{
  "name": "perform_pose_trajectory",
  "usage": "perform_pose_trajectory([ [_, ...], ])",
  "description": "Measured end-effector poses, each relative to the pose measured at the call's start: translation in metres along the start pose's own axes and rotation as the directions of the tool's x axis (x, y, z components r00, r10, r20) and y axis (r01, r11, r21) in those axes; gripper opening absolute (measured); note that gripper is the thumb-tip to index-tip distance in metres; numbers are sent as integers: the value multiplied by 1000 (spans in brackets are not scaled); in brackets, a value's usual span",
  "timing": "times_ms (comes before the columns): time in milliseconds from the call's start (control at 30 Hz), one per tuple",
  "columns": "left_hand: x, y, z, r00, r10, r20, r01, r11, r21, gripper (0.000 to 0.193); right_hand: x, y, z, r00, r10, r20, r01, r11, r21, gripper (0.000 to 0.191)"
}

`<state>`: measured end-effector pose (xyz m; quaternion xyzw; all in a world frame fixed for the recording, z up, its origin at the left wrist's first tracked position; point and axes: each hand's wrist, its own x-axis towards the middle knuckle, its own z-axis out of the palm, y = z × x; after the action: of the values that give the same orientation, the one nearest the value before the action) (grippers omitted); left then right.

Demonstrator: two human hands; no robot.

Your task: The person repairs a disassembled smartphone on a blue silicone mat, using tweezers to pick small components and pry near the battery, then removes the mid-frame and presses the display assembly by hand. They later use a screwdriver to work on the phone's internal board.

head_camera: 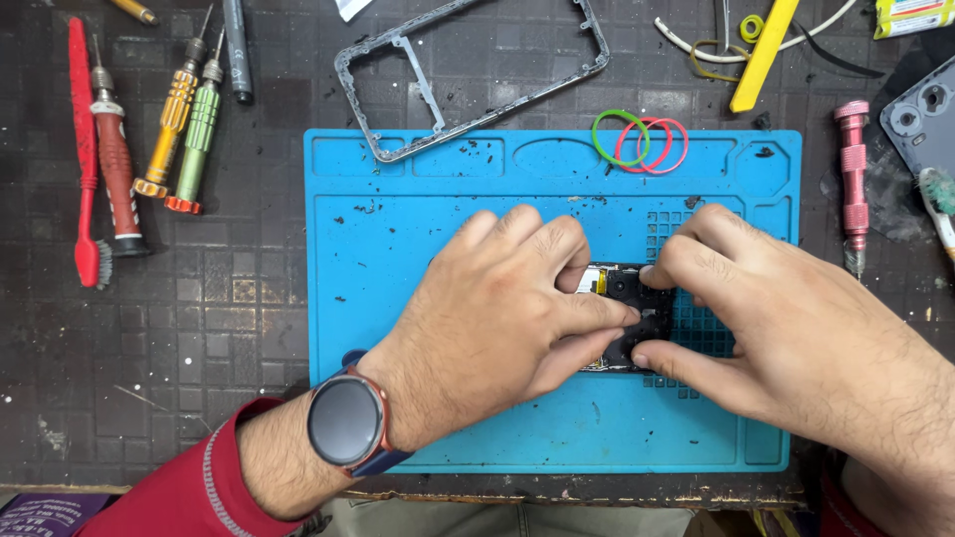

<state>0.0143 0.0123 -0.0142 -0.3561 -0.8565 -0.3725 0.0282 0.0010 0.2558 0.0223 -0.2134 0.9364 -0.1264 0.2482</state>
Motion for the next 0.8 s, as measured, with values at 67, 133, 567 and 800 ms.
perform_pose_trajectory([
  [67,-1,1,0,1000,-3,3,3,1000,8,16,0,0,0,1000,-27,-1,27,1000,5,55],
  [133,-1,1,1,1000,8,7,-8,999,31,15,0,2,0,998,-62,-24,63,998,12,54],
  [567,0,1,-2,995,100,2,-100,993,66,12,-2,3,-3,991,-117,-64,119,992,34,50],
  [800,0,4,-4,993,118,2,-118,990,73,12,0,-2,-7,998,-9,-67,17,992,122,49],
])
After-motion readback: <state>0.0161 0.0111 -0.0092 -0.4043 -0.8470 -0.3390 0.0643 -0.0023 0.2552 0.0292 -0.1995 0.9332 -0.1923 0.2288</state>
